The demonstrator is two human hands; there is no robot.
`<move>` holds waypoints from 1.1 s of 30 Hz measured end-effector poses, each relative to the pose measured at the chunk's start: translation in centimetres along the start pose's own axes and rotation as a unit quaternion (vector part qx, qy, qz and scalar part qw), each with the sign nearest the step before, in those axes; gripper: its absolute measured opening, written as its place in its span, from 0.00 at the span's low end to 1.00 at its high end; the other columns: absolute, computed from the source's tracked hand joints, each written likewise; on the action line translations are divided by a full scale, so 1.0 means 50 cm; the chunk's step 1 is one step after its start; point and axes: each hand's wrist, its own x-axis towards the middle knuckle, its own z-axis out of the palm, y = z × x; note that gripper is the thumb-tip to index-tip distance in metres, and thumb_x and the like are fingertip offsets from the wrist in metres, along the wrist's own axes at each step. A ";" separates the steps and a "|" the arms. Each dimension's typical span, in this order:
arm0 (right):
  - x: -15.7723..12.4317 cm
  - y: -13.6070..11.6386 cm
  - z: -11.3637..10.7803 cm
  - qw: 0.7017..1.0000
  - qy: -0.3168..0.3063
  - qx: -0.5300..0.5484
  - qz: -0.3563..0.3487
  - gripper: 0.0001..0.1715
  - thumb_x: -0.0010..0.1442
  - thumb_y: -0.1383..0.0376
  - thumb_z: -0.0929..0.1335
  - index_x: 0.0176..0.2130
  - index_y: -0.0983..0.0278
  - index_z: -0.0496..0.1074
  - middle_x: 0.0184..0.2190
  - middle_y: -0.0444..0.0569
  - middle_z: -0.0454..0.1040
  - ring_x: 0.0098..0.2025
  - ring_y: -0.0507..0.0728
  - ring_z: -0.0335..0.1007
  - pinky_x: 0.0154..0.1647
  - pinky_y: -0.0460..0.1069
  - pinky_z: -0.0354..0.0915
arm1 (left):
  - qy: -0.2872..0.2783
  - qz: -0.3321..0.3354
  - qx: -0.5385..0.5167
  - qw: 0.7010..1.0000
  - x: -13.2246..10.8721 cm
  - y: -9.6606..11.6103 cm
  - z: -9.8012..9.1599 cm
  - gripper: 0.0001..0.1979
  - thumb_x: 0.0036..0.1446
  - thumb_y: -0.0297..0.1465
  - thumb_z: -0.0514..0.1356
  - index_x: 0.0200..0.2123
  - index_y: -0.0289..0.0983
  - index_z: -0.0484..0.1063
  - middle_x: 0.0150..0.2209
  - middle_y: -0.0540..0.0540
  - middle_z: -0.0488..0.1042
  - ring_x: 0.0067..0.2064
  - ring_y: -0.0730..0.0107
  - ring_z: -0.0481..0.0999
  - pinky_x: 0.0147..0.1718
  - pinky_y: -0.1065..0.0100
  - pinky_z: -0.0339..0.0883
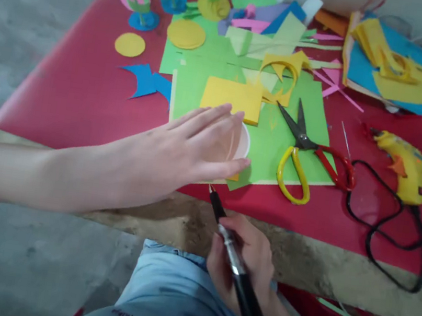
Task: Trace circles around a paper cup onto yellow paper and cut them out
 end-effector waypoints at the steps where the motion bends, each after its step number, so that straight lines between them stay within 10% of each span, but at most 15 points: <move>1: 0.008 -0.011 0.014 1.000 0.008 0.007 -0.019 0.08 0.55 0.69 0.62 0.37 0.58 0.62 0.23 0.40 0.67 0.19 0.51 0.65 0.18 0.44 0.64 | -0.005 0.003 0.005 1.000 -0.001 -0.001 -0.006 0.25 0.54 0.15 0.47 0.53 0.39 0.60 0.62 0.45 0.51 0.64 0.51 0.43 0.59 0.47 0.48; 18: 0.059 -0.019 0.115 0.986 0.006 -0.087 -0.141 0.09 0.63 0.69 0.58 0.35 0.66 0.65 0.25 0.49 0.71 0.27 0.55 0.69 0.24 0.47 0.64 | -0.025 0.031 -0.025 0.999 -0.007 -0.020 -0.007 0.24 0.60 0.26 0.44 0.59 0.43 0.53 0.62 0.47 0.49 0.65 0.53 0.40 0.58 0.43 0.43; 33: 0.077 -0.042 0.104 0.978 0.010 -0.127 -0.164 0.08 0.56 0.75 0.57 0.30 0.64 0.61 0.23 0.50 0.69 0.22 0.54 0.65 0.18 0.47 0.59 | -0.015 0.026 -0.057 0.998 -0.007 -0.017 -0.006 0.23 0.58 0.27 0.46 0.57 0.44 0.57 0.60 0.48 0.52 0.65 0.51 0.41 0.56 0.41 0.44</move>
